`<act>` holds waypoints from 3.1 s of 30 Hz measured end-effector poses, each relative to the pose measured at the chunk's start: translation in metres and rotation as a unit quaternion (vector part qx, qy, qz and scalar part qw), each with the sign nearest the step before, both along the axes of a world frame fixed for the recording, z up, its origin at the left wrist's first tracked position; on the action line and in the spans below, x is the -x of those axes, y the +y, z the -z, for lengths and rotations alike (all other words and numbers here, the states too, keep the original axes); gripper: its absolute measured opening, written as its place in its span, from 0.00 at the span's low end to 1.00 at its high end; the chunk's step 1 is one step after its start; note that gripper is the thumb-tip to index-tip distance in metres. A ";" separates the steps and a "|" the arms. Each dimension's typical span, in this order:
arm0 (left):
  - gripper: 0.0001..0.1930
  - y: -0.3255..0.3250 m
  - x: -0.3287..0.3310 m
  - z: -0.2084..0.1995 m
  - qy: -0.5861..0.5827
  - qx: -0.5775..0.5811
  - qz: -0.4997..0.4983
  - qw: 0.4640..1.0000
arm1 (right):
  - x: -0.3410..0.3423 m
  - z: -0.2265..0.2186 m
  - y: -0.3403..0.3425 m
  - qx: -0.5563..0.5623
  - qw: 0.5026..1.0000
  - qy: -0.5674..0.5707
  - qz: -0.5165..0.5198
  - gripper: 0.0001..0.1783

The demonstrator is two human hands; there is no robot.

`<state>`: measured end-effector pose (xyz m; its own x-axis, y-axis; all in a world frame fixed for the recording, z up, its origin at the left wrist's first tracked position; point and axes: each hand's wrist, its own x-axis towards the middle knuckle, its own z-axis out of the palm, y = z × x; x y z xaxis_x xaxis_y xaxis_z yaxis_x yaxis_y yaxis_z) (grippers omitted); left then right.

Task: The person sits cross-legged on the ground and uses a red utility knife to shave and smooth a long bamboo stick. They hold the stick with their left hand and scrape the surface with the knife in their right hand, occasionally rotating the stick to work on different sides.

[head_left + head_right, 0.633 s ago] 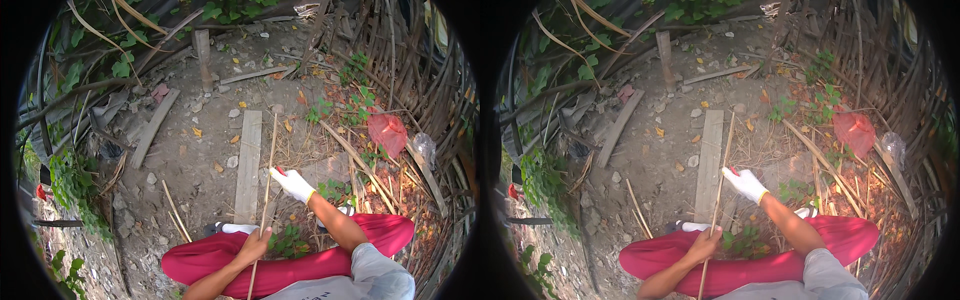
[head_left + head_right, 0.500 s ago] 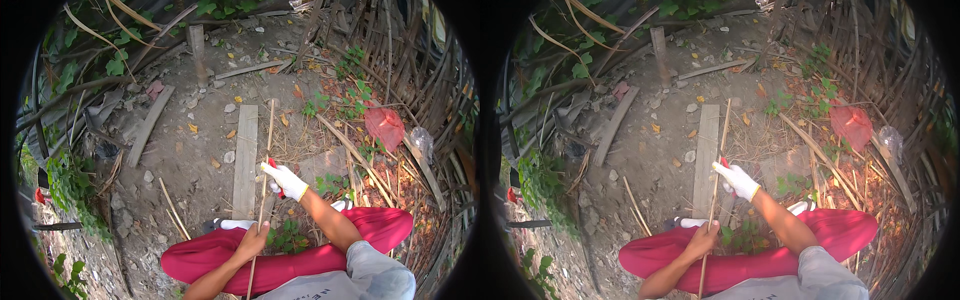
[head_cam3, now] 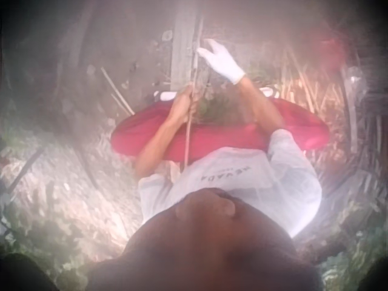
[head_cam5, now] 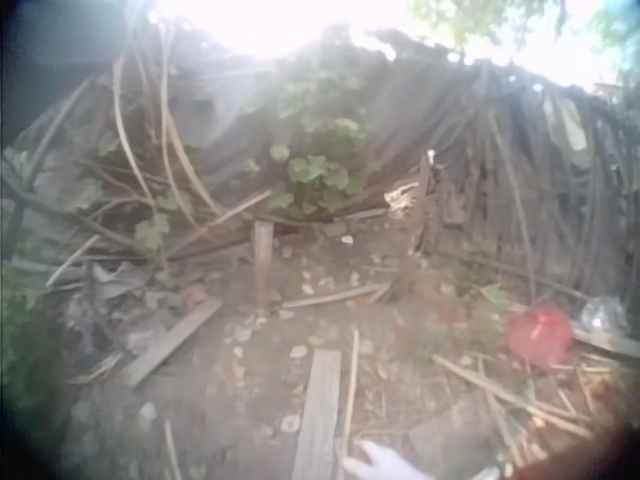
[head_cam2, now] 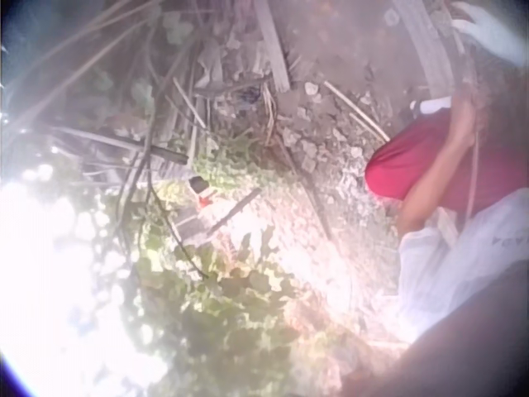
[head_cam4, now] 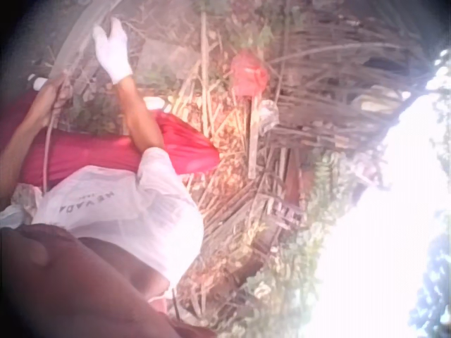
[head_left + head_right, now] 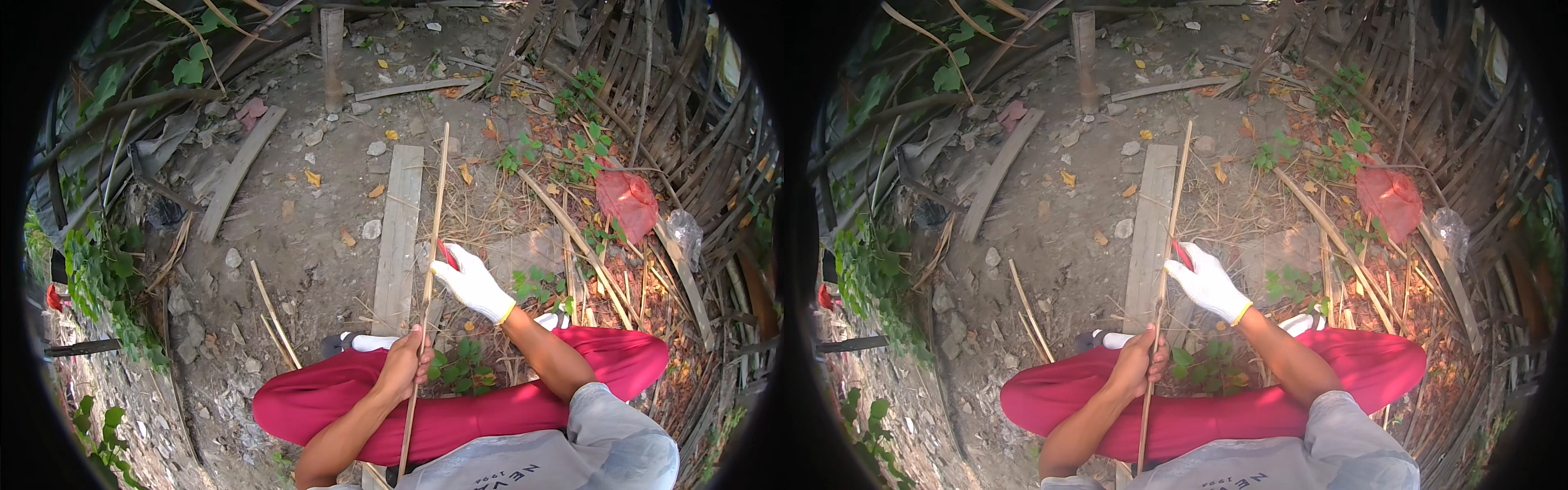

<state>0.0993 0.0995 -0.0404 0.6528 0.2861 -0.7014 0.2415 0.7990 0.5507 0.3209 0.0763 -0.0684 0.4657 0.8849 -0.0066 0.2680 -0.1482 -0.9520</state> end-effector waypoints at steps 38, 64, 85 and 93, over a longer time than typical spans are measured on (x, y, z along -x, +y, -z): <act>0.09 -0.009 0.011 0.041 0.129 -0.363 0.139 0.912 | 0.009 0.018 0.020 0.272 0.850 -0.435 -0.120 0.13; 0.17 -0.003 0.009 0.008 0.051 0.010 0.152 0.987 | -0.243 0.002 -0.024 0.311 0.852 -0.403 0.119 0.25; 0.22 -0.009 0.009 -0.009 0.050 -0.095 0.041 0.993 | 0.002 -0.019 -0.040 0.147 0.887 -0.430 -0.085 0.12; 0.23 -0.044 0.034 -0.003 0.127 -0.218 0.027 0.967 | 0.035 0.001 -0.048 0.179 0.885 -0.410 -0.128 0.13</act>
